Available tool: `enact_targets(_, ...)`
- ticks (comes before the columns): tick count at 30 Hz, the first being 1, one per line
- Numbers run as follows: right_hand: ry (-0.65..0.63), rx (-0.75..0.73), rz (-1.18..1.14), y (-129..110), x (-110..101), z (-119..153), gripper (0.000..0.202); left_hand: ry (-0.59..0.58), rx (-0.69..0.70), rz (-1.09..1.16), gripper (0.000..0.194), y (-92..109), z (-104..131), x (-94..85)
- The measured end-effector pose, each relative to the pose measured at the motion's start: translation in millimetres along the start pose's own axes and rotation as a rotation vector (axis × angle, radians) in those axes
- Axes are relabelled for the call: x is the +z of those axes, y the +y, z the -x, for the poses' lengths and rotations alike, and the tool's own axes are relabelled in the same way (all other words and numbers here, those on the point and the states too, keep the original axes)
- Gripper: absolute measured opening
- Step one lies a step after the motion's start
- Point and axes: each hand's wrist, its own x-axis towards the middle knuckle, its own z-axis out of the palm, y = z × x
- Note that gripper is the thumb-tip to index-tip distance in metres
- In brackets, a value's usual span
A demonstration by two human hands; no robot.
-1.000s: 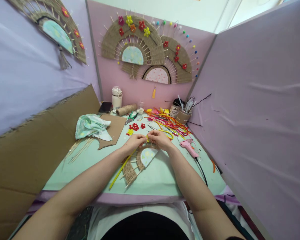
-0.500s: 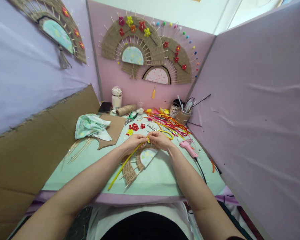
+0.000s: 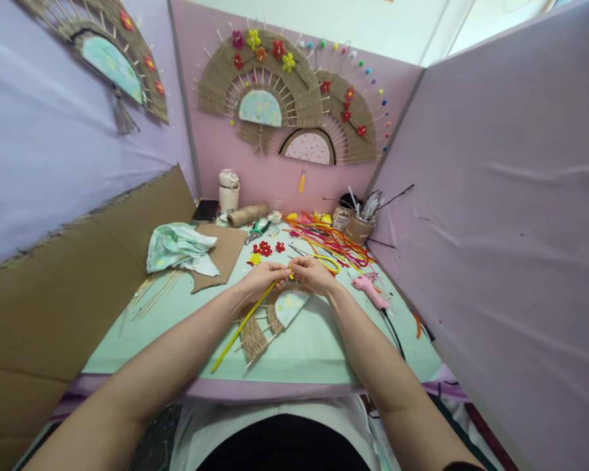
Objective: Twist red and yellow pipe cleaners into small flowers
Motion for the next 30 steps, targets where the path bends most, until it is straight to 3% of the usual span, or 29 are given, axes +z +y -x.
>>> enact_targets(8,0.062,-0.033,-0.056,-1.8,0.0,-1.8,0.041,0.107,0.110,-0.043,0.027,-2.9,-5.5,-3.9)
enact_targets(13,0.090,-0.024,0.046,0.9,3.6,-1.3,0.038,0.176,0.181,-0.103,0.025,-0.3,-4.8,-3.7)
enact_targets(20,0.127,-0.021,0.186,4.0,5.0,-0.8,0.035,0.210,0.224,-0.157,0.044,-3.9,-6.2,-2.7)
enact_targets(30,0.088,-0.009,0.276,3.6,-3.3,-1.5,0.033,0.207,0.132,-0.303,0.025,4.4,0.9,-5.0)
